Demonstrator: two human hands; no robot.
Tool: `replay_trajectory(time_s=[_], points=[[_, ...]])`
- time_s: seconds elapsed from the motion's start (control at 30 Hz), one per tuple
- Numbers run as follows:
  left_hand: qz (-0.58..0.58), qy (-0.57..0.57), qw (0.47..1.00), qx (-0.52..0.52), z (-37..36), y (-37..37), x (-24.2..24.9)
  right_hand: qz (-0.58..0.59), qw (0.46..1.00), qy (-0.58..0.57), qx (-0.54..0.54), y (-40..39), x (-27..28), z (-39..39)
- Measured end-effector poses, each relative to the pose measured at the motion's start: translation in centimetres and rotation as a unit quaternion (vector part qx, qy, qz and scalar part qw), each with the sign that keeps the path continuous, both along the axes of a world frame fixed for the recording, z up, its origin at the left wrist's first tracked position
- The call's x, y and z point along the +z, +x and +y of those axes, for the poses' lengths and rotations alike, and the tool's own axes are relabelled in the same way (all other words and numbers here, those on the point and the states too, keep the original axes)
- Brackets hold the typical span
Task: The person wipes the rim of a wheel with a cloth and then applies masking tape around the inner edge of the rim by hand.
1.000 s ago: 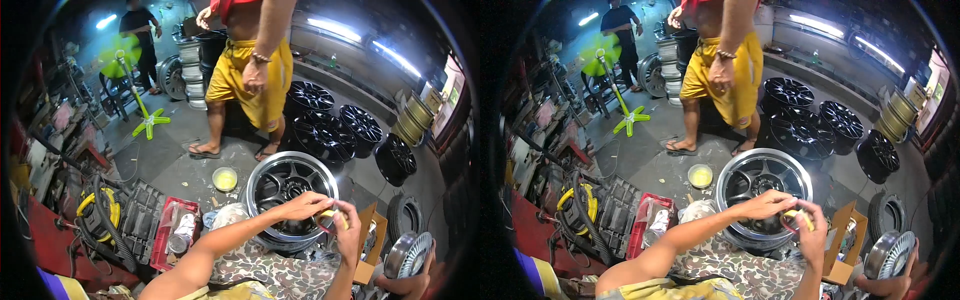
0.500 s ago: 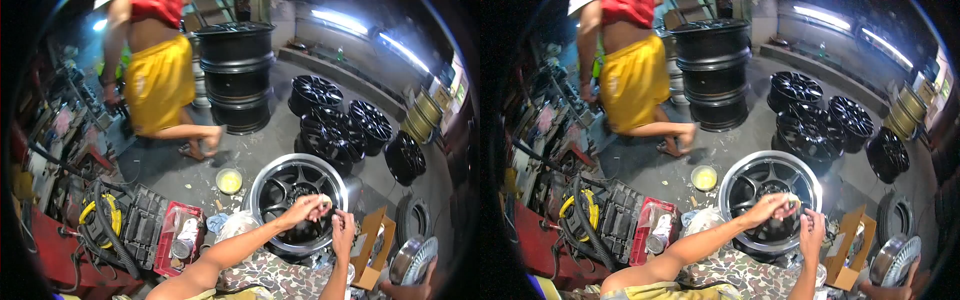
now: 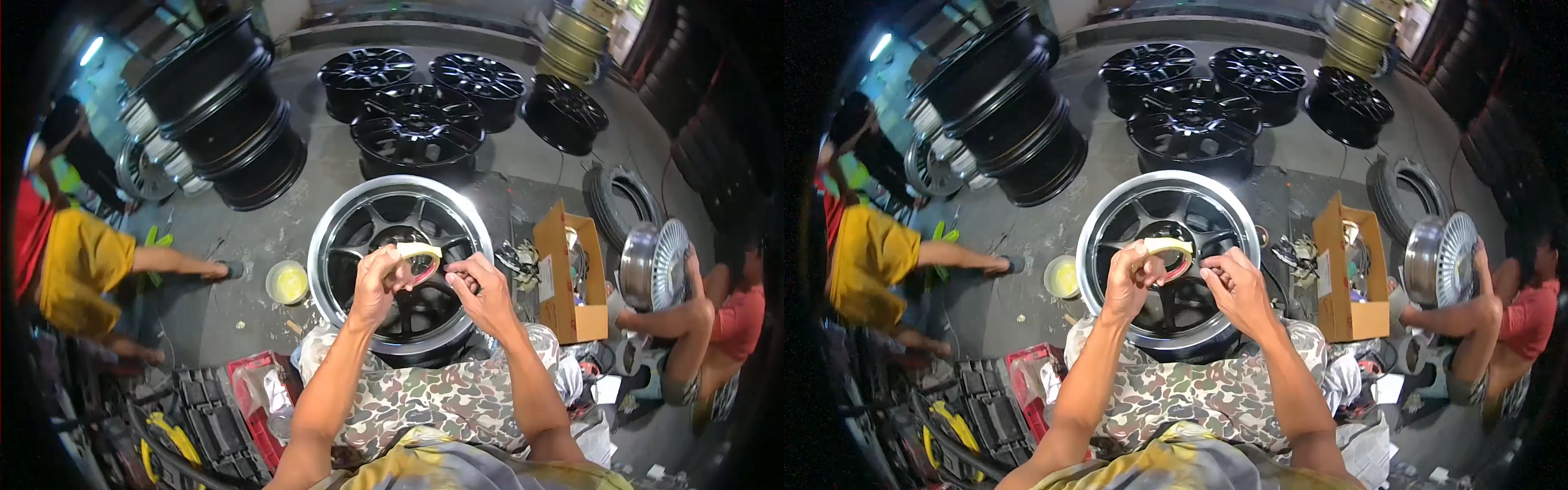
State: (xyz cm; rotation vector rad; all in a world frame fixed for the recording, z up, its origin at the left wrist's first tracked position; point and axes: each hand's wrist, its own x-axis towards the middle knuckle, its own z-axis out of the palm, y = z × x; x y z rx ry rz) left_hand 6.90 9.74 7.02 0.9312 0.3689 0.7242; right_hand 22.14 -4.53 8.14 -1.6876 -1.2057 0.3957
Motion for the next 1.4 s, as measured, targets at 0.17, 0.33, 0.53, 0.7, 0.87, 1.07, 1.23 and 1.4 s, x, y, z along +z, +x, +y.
replay_trajectory(time_s=[0.17,0.33,0.53,0.7,0.87,1.07,1.23,1.4], points=[[0.024,0.021,0.999,-0.031,-0.5,0.3,-0.1,0.095,0.995,0.040,-0.013,0.4,0.1,-0.2],[0.067,0.036,0.996,-0.055,-0.8,0.6,-0.8,0.110,0.990,0.089,-0.002,0.3,0.4,-0.3],[0.127,0.112,0.979,-0.113,-1.4,0.8,-1.1,0.100,0.991,0.055,0.065,0.8,-0.3,-0.9],[0.164,0.172,0.958,-0.159,-1.7,1.0,-1.3,0.117,0.987,0.040,0.099,0.9,-0.2,-1.5],[0.154,0.231,0.953,-0.122,-2.0,1.8,-2.4,0.187,0.980,0.014,0.060,0.5,0.0,-1.6],[0.191,0.376,0.907,-0.001,-2.5,2.1,-1.7,0.215,0.976,0.019,0.027,0.6,-1.4,-1.5],[0.147,0.438,0.886,0.043,-3.1,2.2,-1.8,0.271,0.962,0.023,0.013,0.2,-0.7,-0.9],[0.207,0.465,0.858,0.072,-3.4,1.5,-1.6,0.263,0.964,0.041,-0.023,0.3,-1.7,-0.2]])
